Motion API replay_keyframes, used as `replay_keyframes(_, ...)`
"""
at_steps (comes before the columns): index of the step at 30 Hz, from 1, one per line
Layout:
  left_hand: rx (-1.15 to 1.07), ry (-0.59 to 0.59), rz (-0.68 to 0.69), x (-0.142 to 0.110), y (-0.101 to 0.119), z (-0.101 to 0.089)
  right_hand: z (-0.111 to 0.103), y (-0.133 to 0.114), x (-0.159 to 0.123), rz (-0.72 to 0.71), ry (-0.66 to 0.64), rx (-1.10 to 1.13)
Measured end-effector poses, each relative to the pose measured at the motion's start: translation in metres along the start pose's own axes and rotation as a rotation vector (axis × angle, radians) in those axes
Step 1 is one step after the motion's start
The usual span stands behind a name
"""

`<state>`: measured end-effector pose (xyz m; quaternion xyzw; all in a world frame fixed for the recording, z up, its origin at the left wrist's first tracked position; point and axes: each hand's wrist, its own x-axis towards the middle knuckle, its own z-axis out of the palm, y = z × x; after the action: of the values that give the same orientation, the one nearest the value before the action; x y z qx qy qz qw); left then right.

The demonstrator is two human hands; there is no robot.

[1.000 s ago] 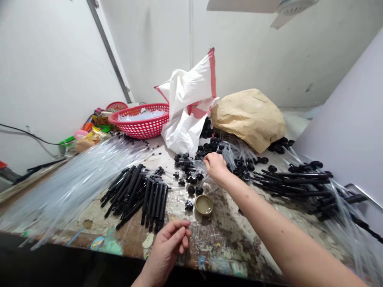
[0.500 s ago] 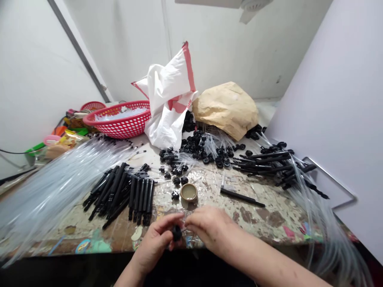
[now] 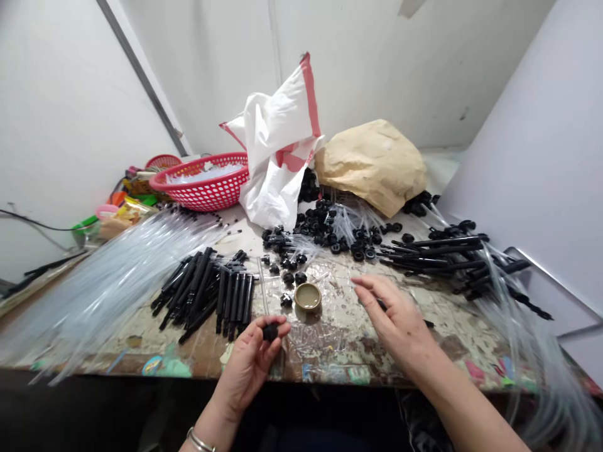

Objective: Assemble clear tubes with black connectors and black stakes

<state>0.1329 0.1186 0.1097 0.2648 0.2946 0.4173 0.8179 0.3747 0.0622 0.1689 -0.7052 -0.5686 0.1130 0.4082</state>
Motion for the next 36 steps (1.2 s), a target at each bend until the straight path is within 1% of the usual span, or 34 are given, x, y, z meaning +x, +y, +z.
replay_keyframes(3,-0.056,0.033,0.028,0.001,-0.001,0.0,0.017,0.005,-0.01,-0.001,-0.112,0.06)
replay_keyframes(6,-0.08,0.017,0.065,0.003,-0.004,-0.001,0.029,0.004,-0.015,0.014,-0.173,0.102)
replay_keyframes(9,-0.101,0.027,0.109,0.004,-0.008,-0.004,0.033,0.003,-0.015,0.021,-0.212,0.098)
replay_keyframes(12,-0.109,0.047,0.115,0.004,-0.01,-0.006,0.034,0.004,-0.015,0.015,-0.248,0.083)
replay_keyframes(16,-0.063,0.052,0.024,0.002,-0.006,-0.004,0.034,0.006,-0.016,0.036,-0.248,0.075)
replay_keyframes(19,0.004,0.033,-0.025,0.0,-0.003,-0.003,0.031,0.009,-0.009,0.049,-0.228,0.06)
replay_keyframes(24,0.052,-0.028,-0.041,-0.001,-0.002,-0.002,0.021,0.018,0.011,0.017,-0.168,-0.015)
replay_keyframes(26,0.065,-0.05,-0.036,-0.001,-0.002,-0.001,0.02,0.019,0.014,0.017,-0.173,-0.032)
replay_keyframes(31,0.103,-0.074,-0.025,-0.004,-0.004,0.003,0.027,0.016,0.014,-0.01,-0.213,-0.034)
replay_keyframes(34,0.14,-0.098,-0.02,-0.005,-0.006,0.003,0.034,0.009,0.016,-0.085,-0.219,0.0)
replay_keyframes(36,0.189,-0.091,-0.022,-0.006,-0.007,0.002,0.04,0.002,0.021,-0.151,-0.225,0.024)
